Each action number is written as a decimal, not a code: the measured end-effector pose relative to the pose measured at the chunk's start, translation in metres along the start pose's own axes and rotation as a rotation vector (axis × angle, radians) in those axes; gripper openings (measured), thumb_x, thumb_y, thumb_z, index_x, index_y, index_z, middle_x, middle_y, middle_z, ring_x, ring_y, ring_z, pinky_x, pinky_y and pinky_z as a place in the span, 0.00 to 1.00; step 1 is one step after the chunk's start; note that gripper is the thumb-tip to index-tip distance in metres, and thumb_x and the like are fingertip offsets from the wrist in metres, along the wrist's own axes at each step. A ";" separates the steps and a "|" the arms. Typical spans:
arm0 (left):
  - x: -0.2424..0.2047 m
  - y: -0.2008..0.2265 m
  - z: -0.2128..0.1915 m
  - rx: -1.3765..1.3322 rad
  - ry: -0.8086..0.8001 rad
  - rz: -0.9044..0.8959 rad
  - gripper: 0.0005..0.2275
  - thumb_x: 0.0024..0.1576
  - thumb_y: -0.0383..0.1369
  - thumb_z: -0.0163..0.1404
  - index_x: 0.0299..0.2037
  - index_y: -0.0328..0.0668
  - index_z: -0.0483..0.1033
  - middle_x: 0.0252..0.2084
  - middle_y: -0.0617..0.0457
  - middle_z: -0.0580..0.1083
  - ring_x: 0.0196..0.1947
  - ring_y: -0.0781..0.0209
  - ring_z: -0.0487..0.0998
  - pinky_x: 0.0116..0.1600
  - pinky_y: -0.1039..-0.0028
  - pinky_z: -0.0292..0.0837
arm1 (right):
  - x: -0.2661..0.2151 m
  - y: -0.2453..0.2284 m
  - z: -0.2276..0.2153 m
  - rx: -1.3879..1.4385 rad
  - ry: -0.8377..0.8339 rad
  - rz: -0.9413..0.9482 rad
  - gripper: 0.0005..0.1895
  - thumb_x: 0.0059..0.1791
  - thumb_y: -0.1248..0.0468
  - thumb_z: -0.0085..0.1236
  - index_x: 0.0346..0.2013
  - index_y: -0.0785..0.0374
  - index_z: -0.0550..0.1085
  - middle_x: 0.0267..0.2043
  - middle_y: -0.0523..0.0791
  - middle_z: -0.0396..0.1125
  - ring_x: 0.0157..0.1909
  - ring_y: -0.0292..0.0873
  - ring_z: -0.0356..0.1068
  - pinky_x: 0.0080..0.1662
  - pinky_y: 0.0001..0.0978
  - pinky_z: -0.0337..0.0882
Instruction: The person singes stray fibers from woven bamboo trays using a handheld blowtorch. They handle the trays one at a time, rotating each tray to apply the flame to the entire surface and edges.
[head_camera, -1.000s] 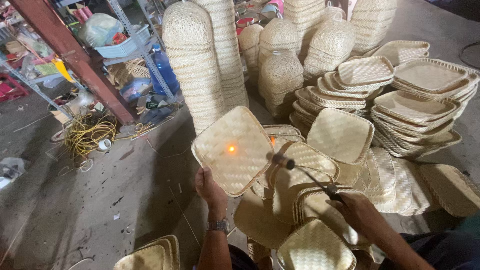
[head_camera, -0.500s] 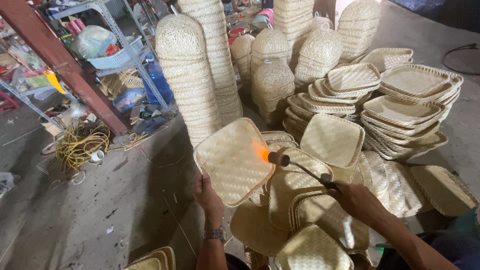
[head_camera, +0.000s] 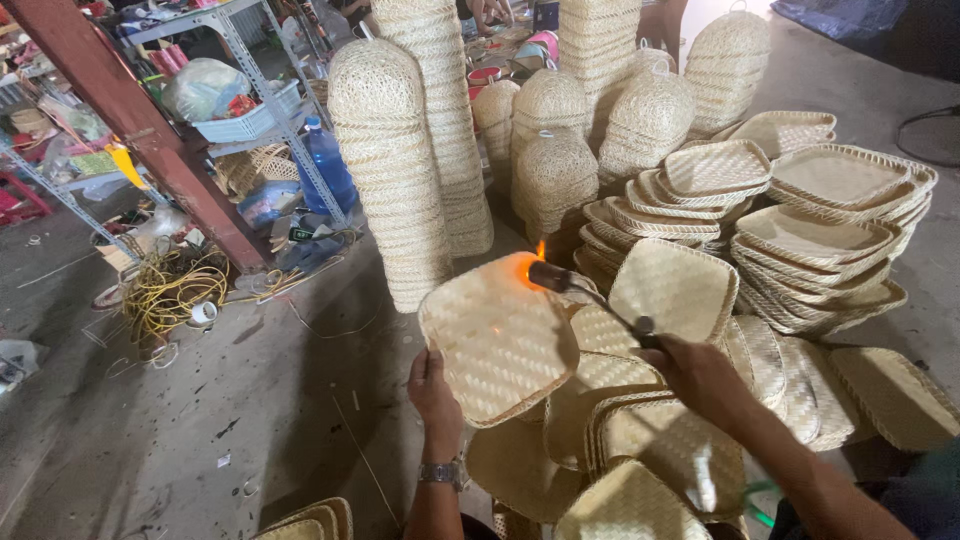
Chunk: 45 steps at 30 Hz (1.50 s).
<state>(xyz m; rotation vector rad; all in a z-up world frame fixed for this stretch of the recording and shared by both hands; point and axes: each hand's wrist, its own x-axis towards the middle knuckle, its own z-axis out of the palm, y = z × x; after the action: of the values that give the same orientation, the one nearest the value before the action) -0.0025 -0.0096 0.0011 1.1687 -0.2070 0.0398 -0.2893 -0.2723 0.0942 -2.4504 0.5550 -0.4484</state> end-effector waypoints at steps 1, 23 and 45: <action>-0.002 0.001 0.004 -0.002 -0.013 -0.009 0.12 0.63 0.32 0.51 0.48 0.28 0.78 0.40 0.54 0.74 0.40 0.66 0.70 0.45 0.73 0.66 | 0.001 -0.005 0.003 0.017 0.004 -0.051 0.17 0.55 0.55 0.45 0.51 0.59 0.76 0.24 0.50 0.74 0.15 0.43 0.70 0.23 0.37 0.72; 0.000 0.025 0.010 0.818 -0.133 0.652 0.11 0.64 0.33 0.49 0.51 0.38 0.78 0.46 0.41 0.76 0.45 0.46 0.77 0.50 0.61 0.72 | -0.048 0.027 0.012 0.142 -0.118 0.112 0.21 0.53 0.52 0.48 0.57 0.55 0.76 0.21 0.46 0.75 0.16 0.38 0.70 0.20 0.32 0.72; 0.022 0.018 0.016 0.862 -0.327 0.369 0.16 0.65 0.35 0.44 0.61 0.42 0.72 0.53 0.55 0.72 0.35 0.64 0.76 0.36 0.70 0.77 | -0.090 0.066 0.012 0.484 -0.251 0.542 0.18 0.55 0.54 0.51 0.55 0.58 0.77 0.23 0.47 0.70 0.21 0.39 0.63 0.25 0.36 0.65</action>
<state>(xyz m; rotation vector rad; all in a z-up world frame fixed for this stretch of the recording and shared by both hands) 0.0145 -0.0194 0.0276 1.9804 -0.7450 0.2858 -0.3804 -0.2727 0.0282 -1.7673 0.8514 -0.0370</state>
